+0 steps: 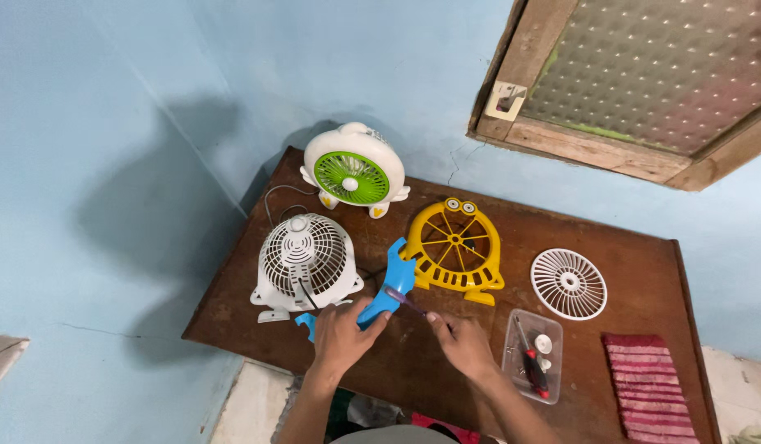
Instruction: The person assembles a small white fan by inserting the motor and blades into the housing and securing it with a screwdriver. They then attach a yellow fan frame and use a toothbrush to clean a blue plastic part.
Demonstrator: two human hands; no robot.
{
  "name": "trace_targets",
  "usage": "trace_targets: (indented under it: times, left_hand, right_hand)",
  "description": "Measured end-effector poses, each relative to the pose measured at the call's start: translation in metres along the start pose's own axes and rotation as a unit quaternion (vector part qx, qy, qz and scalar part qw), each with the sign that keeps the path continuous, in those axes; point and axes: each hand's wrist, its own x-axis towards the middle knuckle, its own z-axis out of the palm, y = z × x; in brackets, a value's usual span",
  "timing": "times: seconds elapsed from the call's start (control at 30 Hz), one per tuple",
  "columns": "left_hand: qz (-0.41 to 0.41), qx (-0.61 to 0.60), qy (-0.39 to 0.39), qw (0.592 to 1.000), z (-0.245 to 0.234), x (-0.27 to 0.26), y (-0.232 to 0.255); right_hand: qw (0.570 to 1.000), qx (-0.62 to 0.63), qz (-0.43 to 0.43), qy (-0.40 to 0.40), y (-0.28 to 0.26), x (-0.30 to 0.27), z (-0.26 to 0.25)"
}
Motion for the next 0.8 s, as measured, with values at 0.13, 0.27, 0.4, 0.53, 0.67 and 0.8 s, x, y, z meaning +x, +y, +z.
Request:
trace_targets:
  times: [0.13,0.27,0.4,0.53,0.67,0.8]
  left_hand:
    - [0.021,-0.009,0.009,1.0,-0.011,0.002,-0.003]
    - [0.052,-0.009,-0.02,0.998,-0.014,0.012,-0.007]
    - [0.134,-0.03,-0.004,0.991,-0.012,0.022,-0.011]
    - [0.164,-0.037,-0.033,0.985,-0.008,0.026,-0.007]
    - [0.206,-0.038,-0.043,0.977,-0.003,0.032,0.0]
    - [0.269,-0.003,-0.048,0.962,0.002,0.035,0.004]
  right_hand:
    - [0.994,0.022,0.102,0.037,-0.008,0.003,-0.003]
    - [0.998,0.034,0.057,0.012,-0.011,-0.016,0.009]
    - [0.997,0.025,0.07,0.032,-0.003,-0.026,0.017]
    - [0.978,0.037,0.176,0.109,0.005,-0.031,0.014]
    - [0.983,-0.007,0.158,0.095,0.001,-0.052,0.013]
    - [0.969,0.048,0.201,0.138,0.0,-0.051,0.0]
